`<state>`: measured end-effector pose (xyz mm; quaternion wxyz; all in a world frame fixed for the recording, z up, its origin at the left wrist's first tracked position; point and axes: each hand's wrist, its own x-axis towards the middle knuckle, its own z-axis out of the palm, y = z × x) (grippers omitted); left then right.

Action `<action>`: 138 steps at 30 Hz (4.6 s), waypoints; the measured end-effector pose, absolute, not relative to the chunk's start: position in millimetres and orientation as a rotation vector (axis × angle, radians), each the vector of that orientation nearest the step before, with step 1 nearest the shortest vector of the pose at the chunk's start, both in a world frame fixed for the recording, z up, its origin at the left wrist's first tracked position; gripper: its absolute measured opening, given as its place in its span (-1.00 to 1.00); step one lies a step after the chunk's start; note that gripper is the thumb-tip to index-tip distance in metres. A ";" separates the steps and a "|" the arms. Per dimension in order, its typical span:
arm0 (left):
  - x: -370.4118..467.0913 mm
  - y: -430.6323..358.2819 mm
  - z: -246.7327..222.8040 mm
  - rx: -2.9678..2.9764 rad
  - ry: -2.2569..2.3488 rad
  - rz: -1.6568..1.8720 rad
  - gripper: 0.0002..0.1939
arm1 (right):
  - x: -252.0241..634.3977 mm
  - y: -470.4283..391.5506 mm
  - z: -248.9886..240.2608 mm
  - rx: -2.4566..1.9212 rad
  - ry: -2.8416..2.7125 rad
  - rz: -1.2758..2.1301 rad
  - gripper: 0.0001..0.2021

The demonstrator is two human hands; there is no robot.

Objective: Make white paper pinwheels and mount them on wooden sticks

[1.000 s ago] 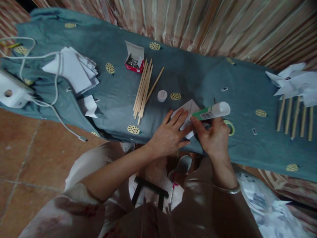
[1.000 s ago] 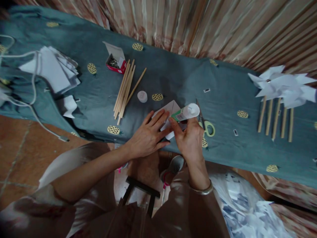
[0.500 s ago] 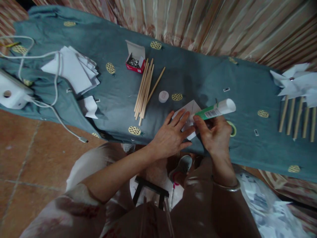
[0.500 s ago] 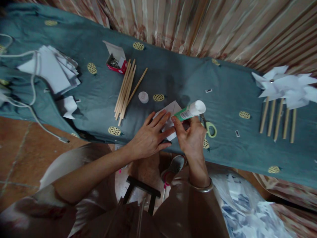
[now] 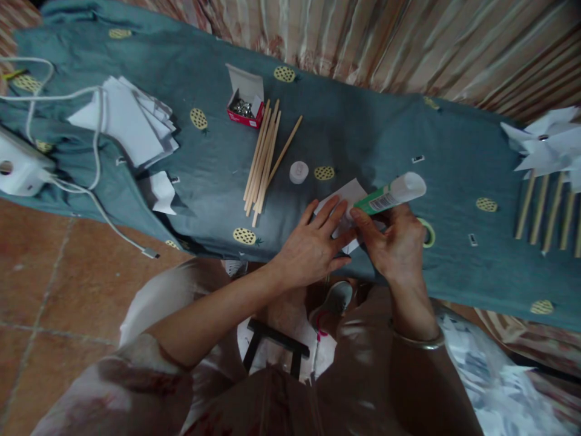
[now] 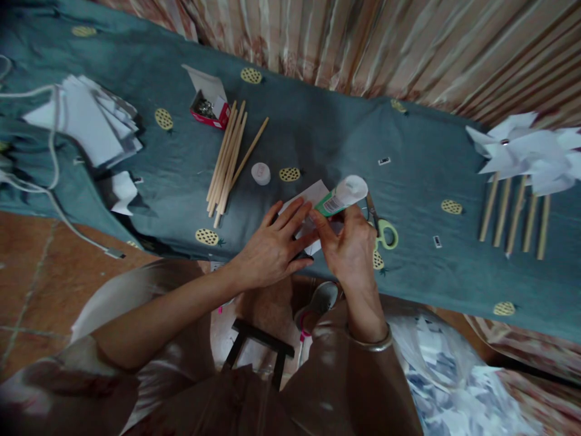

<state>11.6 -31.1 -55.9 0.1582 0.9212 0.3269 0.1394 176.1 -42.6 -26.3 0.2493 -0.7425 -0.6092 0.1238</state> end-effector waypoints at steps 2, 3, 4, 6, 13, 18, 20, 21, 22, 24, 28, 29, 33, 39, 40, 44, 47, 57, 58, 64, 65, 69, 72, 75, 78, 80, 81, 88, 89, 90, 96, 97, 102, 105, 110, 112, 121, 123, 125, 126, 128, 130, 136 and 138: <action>11.8 -31.1 -55.9 2.639 0.931 0.397 -0.41 | 176.3 -42.4 -26.3 -2.020 -1.668 0.337 -0.64; 11.8 -31.1 -56.0 2.641 0.929 0.397 -0.41 | 176.4 -42.3 -26.3 -2.022 -1.675 0.337 -0.63; 11.7 -31.1 -56.3 2.642 0.929 0.398 -0.41 | 176.5 -42.3 -26.3 -2.023 -1.684 0.337 -0.62; 11.7 -31.1 -56.9 2.642 0.928 0.394 -0.40 | 176.5 -42.3 -25.8 -2.022 -1.702 0.330 -0.62; 11.6 -30.9 -55.5 2.638 0.921 0.403 -0.42 | 174.6 -45.2 -23.4 -2.029 -1.759 0.290 -0.63; 11.3 -30.4 -53.0 2.640 0.921 0.354 -0.42 | 176.0 -48.0 -22.9 -2.058 -1.789 0.329 -0.67; 11.3 -30.4 -53.0 2.642 0.925 0.348 -0.41 | 177.3 -48.9 -23.4 -2.065 -1.778 0.332 -0.65; 11.3 -30.4 -53.2 2.642 0.927 0.346 -0.41 | 178.0 -49.4 -23.8 -2.062 -1.765 0.331 -0.64; 11.3 -30.3 -53.3 2.641 0.929 0.345 -0.41 | 178.8 -49.8 -24.1 -2.052 -1.757 0.336 -0.64; 11.4 -30.2 -53.5 2.640 0.929 0.347 -0.41 | 180.1 -50.6 -24.6 -2.029 -1.745 0.345 -0.63; 11.4 -30.0 -54.4 2.647 0.927 0.365 -0.42 | 181.6 -51.4 -24.5 -2.031 -1.709 0.368 -0.62; 11.4 -30.0 -54.8 2.650 0.927 0.368 -0.42 | 181.7 -51.3 -24.3 -2.041 -1.700 0.370 -0.63; 11.4 -30.5 -56.9 2.647 0.930 0.380 -0.41 | 181.9 -50.5 -23.8 -2.050 -1.673 0.384 -0.68; 11.3 -31.0 -55.7 2.641 0.930 0.365 -0.39 | 184.1 -49.7 -25.9 -2.051 -1.648 0.376 -0.67; 11.3 -31.0 -55.3 2.643 0.932 0.362 -0.39 | 184.5 -49.3 -26.3 -2.055 -1.646 0.370 -0.67; 11.7 -31.3 -54.9 2.649 0.932 0.352 -0.38 | 185.1 -46.7 -27.0 -2.058 -1.644 0.362 -0.68; 11.7 -31.4 -56.1 2.651 0.927 0.348 -0.38 | 184.4 -45.0 -27.4 -2.046 -1.641 0.370 -0.67; 11.9 -30.6 -55.4 2.638 0.925 0.345 -0.38 | 180.4 -43.1 -27.8 -2.037 -1.673 0.353 -0.65; 11.9 -30.6 -55.3 2.638 0.925 0.347 -0.39 | 179.9 -43.3 -27.9 -2.040 -1.681 0.341 -0.65; 11.8 -30.3 -55.1 2.650 0.921 0.359 -0.40 | 177.4 -44.4 -27.3 -2.038 -1.746 0.292 -0.61; 11.8 -30.2 -55.1 2.653 0.921 0.360 -0.40 | 177.2 -44.7 -26.8 -2.037 -1.750 0.288 -0.61; 11.6 -30.0 -54.8 2.653 0.927 0.365 -0.41 | 178.3 -47.0 -24.6 -2.053 -1.767 0.335 -0.63; 11.6 -29.9 -54.4 2.646 0.925 0.345 -0.42 | 180.1 -48.8 -23.8 -2.068 -1.753 0.371 -0.64; 11.4 -29.9 -53.7 2.633 0.922 0.322 -0.41 | 181.9 -50.2 -24.8 -2.053 -1.734 0.355 -0.65; 11.1 -29.9 -53.4 2.627 0.922 0.329 -0.40 | 183.8 -50.8 -26.9 -2.032 -1.731 0.301 -0.67; 11.0 -30.0 -53.7 2.628 0.919 0.340 -0.41 | 185.1 -50.7 -27.8 -2.024 -1.730 0.265 -0.67; 11.0 -30.0 -54.0 2.629 0.918 0.346 -0.40 | 185.7 -50.5 -28.0 -2.024 -1.736 0.264 -0.68; 11.8 -30.2 -54.3 2.618 0.927 0.339 -0.38 | 188.0 -46.6 -29.5 -2.031 -1.708 0.291 -0.68; 11.8 -30.2 -54.2 2.614 0.927 0.340 -0.38 | 188.0 -45.9 -30.0 -2.037 -1.700 0.296 -0.67; 11.8 -30.3 -54.2 2.608 0.925 0.343 -0.39 | 188.1 -45.2 -30.4 -2.045 -1.690 0.301 -0.67; 11.5 -30.5 -55.7 2.580 0.904 0.392 -0.40 | 186.4 -41.7 -31.2 -2.044 -1.678 0.327 -0.66; 11.5 -30.5 -55.9 2.579 0.903 0.398 -0.41 | 185.6 -41.2 -31.2 -2.039 -1.681 0.326 -0.66; 11.4 -30.1 -56.8 2.580 0.908 0.404 -0.42 | 180.0 -39.4 -28.6 -2.011 -1.671 0.363 -0.67; 11.5 -30.1 -57.2 2.580 0.906 0.412 -0.43 | 176.7 -38.2 -24.7 -2.018 -1.694 0.415 -0.71; 11.7 -30.5 -55.8 2.594 0.909 0.383 -0.44 | 175.9 -39.9 -20.6 -2.044 -1.687 0.494 -0.74; 11.3 -30.2 -54.8 2.598 0.916 0.369 -0.42 | 178.7 -43.9 -21.1 -2.031 -1.636 0.546 -0.73; 11.0 -31.9 -52.7 2.608 0.924 0.351 -0.42 | 217.3 -53.5 -26.0 -1.474 -0.706 0.759 -0.89; 9.6 -30.6 -50.5 2.590 0.910 0.403 -0.43 | 224.6 -53.2 -26.5 -1.391 -0.590 0.864 -0.91; 4.5 -24.1 -47.2 2.565 0.890 0.516 -0.45 | 228.1 -54.3 -26.3 -1.321 -0.514 0.950 -0.88; 0.4 -18.5 -45.3 2.554 0.893 0.594 -0.46 | 228.7 -55.2 -25.9 -1.288 -0.481 0.993 -0.86; -10.4 -3.2 -41.8 2.536 0.958 0.775 -0.48 | 227.7 -57.1 -24.7 -1.234 -0.418 1.052 -0.79; -22.2 14.3 -39.5 2.496 1.163 0.909 -0.49 | 225.2 -58.5 -23.4 -1.208 -0.361 1.077 -0.74; -42.9 45.3 -35.4 2.370 1.411 0.688 -0.63 | 217.0 -60.5 -17.6 -1.150 -0.287 1.132 -0.64; -43.4 45.2 -31.4 2.274 1.426 0.667 -0.66 | 215.0 -61.8 -15.5 -1.137 -0.318 1.146 -0.67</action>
